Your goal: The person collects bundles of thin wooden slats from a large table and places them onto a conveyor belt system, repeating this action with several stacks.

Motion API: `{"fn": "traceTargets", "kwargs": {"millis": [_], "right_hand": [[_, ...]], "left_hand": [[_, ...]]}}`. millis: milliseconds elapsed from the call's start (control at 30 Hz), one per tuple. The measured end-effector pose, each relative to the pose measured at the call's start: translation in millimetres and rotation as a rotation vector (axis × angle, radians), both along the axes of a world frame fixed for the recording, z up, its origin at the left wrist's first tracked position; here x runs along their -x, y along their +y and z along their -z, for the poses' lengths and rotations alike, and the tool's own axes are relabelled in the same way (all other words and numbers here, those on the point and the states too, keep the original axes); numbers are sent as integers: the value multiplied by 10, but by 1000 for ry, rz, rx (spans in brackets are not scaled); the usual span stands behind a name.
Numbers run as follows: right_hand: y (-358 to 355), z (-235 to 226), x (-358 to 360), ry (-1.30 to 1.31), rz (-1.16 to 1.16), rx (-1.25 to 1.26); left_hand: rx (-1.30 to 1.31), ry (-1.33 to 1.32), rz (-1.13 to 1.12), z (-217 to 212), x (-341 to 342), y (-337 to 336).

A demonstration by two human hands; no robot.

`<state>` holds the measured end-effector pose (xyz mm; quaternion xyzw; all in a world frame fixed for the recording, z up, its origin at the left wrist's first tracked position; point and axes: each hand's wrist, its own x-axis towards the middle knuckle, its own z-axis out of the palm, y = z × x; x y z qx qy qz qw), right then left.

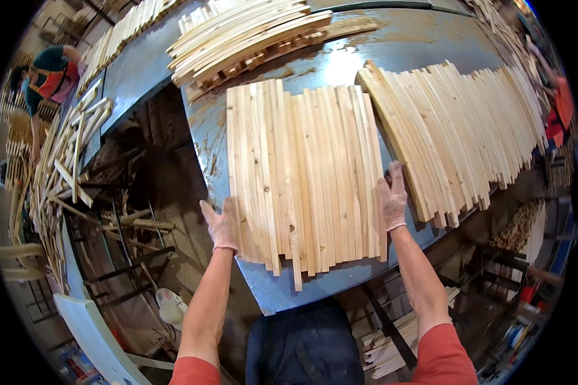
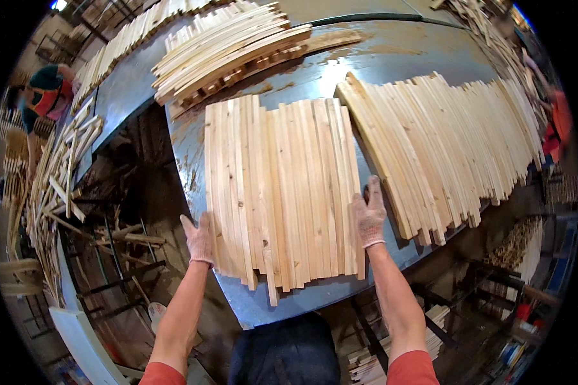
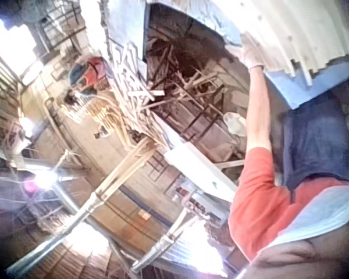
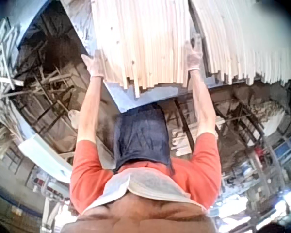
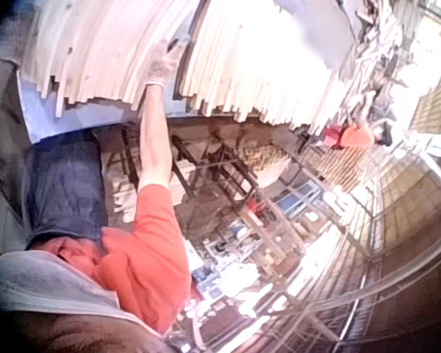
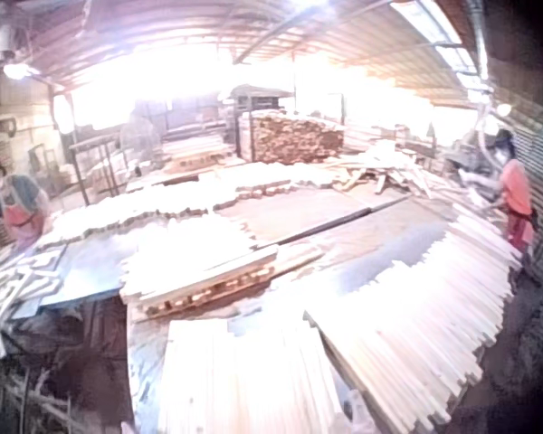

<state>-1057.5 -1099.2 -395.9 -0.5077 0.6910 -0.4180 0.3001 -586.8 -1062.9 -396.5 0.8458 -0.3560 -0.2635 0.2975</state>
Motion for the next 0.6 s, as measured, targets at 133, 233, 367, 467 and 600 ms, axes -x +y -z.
{"fn": "traceTargets", "kwargs": {"millis": [133, 233, 367, 467, 600], "right_hand": [[-50, -165, -181, -214, -110, -177], [6, -250, -285, -411, -105, -220], [184, -252, -530, -417, -191, -202], [403, -284, -703, -399, -213, -233], [813, -420, -879, -423, -159, -292]], "left_hand": [[-16, 122, -16, 12, 82, 14], [-6, 302, 31, -48, 20, 163], [64, 811, -4, -97, -208, 513], [46, 1014, -20, -98, -385, 964], [-54, 1018, -54, -100, -625, 1540]]}}
